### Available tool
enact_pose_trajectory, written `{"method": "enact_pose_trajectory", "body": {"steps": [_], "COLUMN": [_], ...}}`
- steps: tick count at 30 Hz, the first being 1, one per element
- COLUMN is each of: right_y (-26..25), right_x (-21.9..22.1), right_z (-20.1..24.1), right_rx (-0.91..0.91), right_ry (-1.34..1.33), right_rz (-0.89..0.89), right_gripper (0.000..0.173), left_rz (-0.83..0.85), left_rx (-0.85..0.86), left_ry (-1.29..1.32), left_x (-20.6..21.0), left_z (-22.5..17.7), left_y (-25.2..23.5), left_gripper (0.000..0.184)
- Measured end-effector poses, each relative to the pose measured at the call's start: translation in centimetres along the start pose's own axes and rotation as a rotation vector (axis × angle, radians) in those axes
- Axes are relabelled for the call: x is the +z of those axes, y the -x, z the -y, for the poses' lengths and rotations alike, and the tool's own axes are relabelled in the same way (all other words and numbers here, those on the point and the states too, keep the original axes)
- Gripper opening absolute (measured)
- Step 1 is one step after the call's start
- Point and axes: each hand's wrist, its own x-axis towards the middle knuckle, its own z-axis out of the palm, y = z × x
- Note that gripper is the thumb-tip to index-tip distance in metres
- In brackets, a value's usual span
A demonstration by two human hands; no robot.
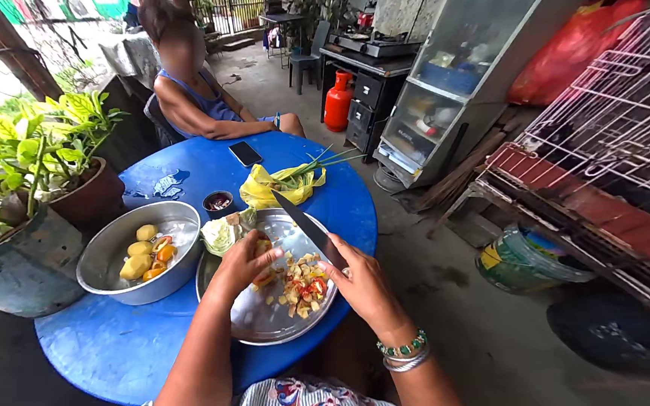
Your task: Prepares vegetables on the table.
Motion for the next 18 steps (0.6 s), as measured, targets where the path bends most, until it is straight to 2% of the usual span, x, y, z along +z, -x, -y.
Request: {"method": "enact_pose_trajectory", "body": {"steps": [1,2,4,6,10,13,16,18], "right_y": [0.0,0.0,0.1,0.1,0.7,1.3,1.9,2.3], "right_x": [0.1,0.1,0.1,-0.1,-0.2,-0.5,-0.2,0.1], "right_z": [-0.1,-0.3,-0.2,0.1,1.8,3.0,3.7,3.9], "right_rx": [-0.010,-0.026,-0.061,-0.066,-0.037,0.002,0.038,0.051], "right_ry": [-0.030,-0.068,-0.177,-0.316,-0.721,-0.984,-1.084,-1.118], "right_rz": [-0.012,-0.027,-0.039,-0.009,0.105,0.229,0.294,0.322], "right_gripper": [0.061,0.060,0.059,0.056,0.048,0.051,0.047,0.049], "left_rz": [-0.035,-0.051,-0.061,-0.035,0.037,0.037,0.049,0.000], "left_rx": [0.037,0.045,-0.009,-0.069,-0.019,0.058,0.142,0.153], "left_ry": [0.190,0.419,0.855,1.131,1.344,1.414,1.486,1.541], "left_x": [0.5,1.1,2.1,2.6,3.7,4.5,5.1,5.4], "left_z": [0.1,-0.2,-1.2,-2.0,-1.9,-2.2,-2.3,-2.6], "left_y": [0.0,0.1,0.4,0.4,0.5,0.6,0.5,0.5], "left_gripper": [0.054,0.053,0.056,0.049,0.038,0.039,0.047,0.049]}}
